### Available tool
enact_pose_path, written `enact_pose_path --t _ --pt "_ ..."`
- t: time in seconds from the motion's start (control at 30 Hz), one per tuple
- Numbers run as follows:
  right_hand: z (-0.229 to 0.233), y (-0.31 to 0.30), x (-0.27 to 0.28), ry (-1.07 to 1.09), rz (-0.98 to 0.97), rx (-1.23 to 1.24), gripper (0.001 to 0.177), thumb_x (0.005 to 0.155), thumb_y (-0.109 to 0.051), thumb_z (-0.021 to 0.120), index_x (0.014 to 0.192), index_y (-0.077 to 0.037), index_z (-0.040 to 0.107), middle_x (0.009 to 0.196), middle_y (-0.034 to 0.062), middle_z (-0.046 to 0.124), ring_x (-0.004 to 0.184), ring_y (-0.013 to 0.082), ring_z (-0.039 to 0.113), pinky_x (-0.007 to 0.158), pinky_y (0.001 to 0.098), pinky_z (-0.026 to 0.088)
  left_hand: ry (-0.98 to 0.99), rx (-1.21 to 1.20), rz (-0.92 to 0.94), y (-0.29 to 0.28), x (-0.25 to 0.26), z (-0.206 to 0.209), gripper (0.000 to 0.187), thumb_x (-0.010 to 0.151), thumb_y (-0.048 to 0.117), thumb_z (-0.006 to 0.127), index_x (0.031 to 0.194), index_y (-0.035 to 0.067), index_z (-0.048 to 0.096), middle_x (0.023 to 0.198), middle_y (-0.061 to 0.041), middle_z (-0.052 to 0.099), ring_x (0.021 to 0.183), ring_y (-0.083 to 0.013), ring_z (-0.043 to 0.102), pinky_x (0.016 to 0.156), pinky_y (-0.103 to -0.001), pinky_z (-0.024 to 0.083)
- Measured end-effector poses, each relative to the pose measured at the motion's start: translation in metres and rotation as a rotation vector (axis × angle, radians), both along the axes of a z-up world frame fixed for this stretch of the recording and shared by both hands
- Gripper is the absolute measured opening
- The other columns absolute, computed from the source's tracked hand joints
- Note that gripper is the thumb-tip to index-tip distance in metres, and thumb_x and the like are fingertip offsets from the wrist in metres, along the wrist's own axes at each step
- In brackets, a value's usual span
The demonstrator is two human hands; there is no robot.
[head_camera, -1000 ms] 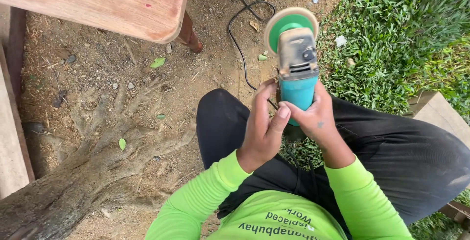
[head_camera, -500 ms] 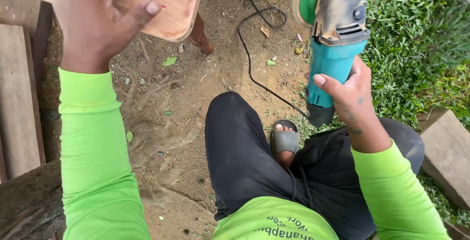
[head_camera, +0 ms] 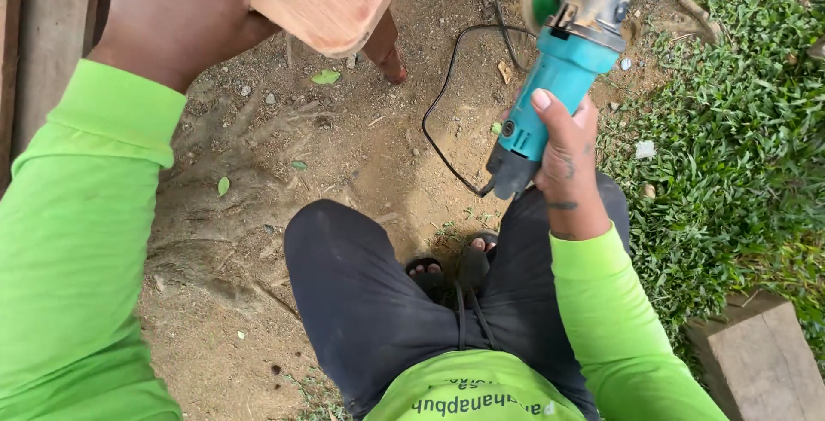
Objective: Sanding the legs and top of a wooden table using a handheld angle grinder with a sanding attachment.
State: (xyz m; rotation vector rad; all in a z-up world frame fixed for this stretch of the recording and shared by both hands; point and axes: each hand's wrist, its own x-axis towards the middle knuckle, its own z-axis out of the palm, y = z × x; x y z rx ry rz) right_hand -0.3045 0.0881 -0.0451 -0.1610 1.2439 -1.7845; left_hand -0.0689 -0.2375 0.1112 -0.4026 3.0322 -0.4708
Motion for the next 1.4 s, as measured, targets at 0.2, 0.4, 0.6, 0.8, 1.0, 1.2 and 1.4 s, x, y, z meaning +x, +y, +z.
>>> enact_pose_path --t 0.2,0.4,0.6,0.8,1.0,1.2,1.4 --pt "-0.007 -0.033 0.013 -0.151 -0.026 -0.031 0.047 0.088 -0.023 0.079 0.119 0.0 0.053 0.099 0.0104 0.063 0.082 0.0247 0.071 0.072 0.0398 0.062 -0.053 -0.201 0.079 0.014 -0.018 0.01 0.032 0.079 0.02 0.079 0.106 0.009 0.068 0.089 -0.006 0.069 0.074 -0.0213 0.069 0.064 -0.031 0.053" --pt "-0.006 -0.054 0.021 -0.203 -0.115 -0.042 0.042 0.089 -0.019 0.077 0.118 -0.001 0.053 0.1 0.0117 0.067 0.082 0.0234 0.072 0.072 0.0387 0.061 -0.056 -0.286 0.007 0.013 -0.019 0.008 0.03 0.082 0.015 0.074 0.108 0.005 0.063 0.095 -0.007 0.064 0.082 -0.0205 0.065 0.072 -0.03 0.051" --pt "-0.02 -0.053 0.029 -0.13 -0.134 -0.075 0.041 0.093 -0.017 0.079 0.121 0.0 0.054 0.102 0.0087 0.064 0.086 0.0196 0.067 0.078 0.0367 0.059 0.044 -0.238 -0.014 0.02 -0.034 0.007 0.039 0.077 0.011 0.073 0.113 0.002 0.061 0.101 -0.011 0.062 0.088 -0.024 0.062 0.077 -0.033 0.05" --pt "-0.03 -0.04 0.007 -0.09 -0.063 -0.044 0.042 0.093 -0.023 0.077 0.12 0.0 0.053 0.101 0.009 0.063 0.087 0.0218 0.07 0.077 0.0382 0.061 0.082 -0.174 0.011 0.023 -0.056 -0.001 0.04 0.071 0.008 0.071 0.109 0.002 0.062 0.103 -0.014 0.062 0.094 -0.0315 0.061 0.086 -0.042 0.05" --pt "-0.012 -0.01 0.006 -0.076 -0.035 0.0 0.064 0.086 -0.03 0.081 0.132 -0.003 0.047 0.104 0.0141 0.066 0.087 0.0248 0.071 0.078 0.0392 0.062 0.158 -0.152 -0.018 0.012 -0.028 -0.025 0.064 0.08 0.006 0.069 0.14 -0.005 0.052 0.133 -0.021 0.055 0.127 -0.0393 0.055 0.118 -0.049 0.041" --pt "0.022 0.003 0.035 -0.066 -0.045 0.038 0.069 0.088 -0.034 0.078 0.141 -0.005 0.045 0.106 0.0138 0.064 0.087 0.0235 0.07 0.077 0.0381 0.062 0.16 -0.082 0.004 0.011 -0.027 -0.023 0.066 0.076 0.009 0.074 0.137 -0.004 0.053 0.132 -0.022 0.057 0.125 -0.0422 0.054 0.119 -0.054 0.042" --pt "0.016 0.008 0.064 -0.293 -0.058 0.052 0.066 0.088 -0.035 0.075 0.139 -0.008 0.043 0.108 0.0143 0.066 0.088 0.0226 0.07 0.075 0.0367 0.061 0.173 0.036 -0.07 0.0 -0.02 -0.008 0.076 0.077 0.021 0.08 0.142 -0.004 0.051 0.138 -0.022 0.056 0.132 -0.0418 0.052 0.118 -0.05 0.04"
